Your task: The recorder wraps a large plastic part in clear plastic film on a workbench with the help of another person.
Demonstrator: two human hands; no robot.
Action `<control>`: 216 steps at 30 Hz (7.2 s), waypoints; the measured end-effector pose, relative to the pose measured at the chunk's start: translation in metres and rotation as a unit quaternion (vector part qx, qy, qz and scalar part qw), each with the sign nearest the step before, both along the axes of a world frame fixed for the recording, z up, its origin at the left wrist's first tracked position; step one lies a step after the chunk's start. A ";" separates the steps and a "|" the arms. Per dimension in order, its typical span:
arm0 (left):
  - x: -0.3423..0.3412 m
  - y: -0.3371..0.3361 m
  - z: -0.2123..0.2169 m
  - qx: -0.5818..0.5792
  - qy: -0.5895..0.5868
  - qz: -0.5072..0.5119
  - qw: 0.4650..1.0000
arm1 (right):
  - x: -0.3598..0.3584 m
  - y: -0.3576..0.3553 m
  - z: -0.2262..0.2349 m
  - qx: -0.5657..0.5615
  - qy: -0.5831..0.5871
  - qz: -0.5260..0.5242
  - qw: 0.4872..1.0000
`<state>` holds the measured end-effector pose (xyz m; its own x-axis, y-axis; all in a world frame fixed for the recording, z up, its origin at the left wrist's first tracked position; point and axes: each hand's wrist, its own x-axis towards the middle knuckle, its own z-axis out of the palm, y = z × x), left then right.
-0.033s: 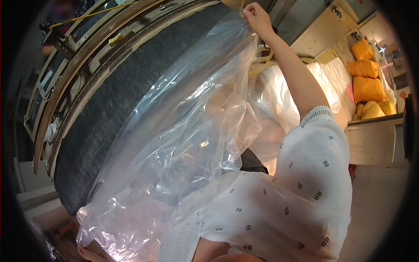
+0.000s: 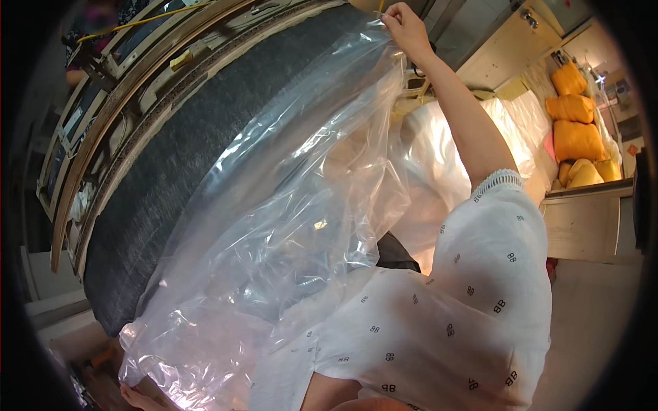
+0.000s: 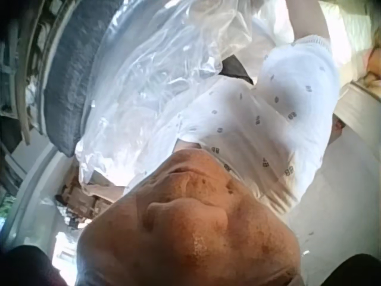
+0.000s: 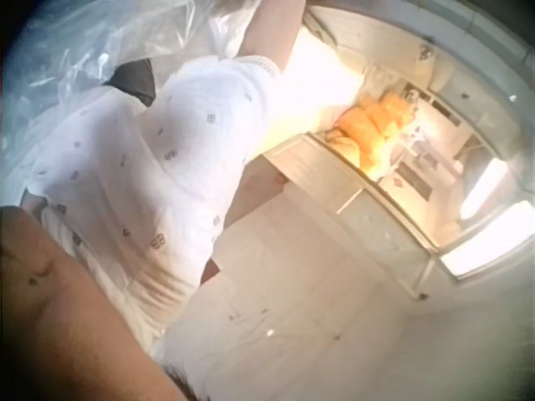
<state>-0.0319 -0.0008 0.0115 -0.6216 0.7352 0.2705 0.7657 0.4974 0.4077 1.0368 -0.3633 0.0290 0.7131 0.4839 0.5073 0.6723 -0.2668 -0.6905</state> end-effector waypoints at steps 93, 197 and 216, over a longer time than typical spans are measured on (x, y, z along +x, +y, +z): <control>0.315 0.122 -0.010 0.311 -0.222 -0.249 0.890 | 0.081 0.148 -0.049 0.018 -0.102 -0.004 0.995; 0.529 -0.207 0.039 0.300 -0.156 -0.647 0.683 | -0.425 0.104 0.034 0.120 0.554 0.433 0.701; 0.523 -0.039 0.046 -0.033 -0.403 -0.719 0.565 | -0.312 0.164 0.045 0.264 0.598 0.494 0.574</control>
<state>0.4912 -0.0397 0.0576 0.7297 0.6287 0.2688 -0.0240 -0.3693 0.9290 0.7248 -0.1990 0.0738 0.2144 0.9554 0.2033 -0.7229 0.2952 -0.6247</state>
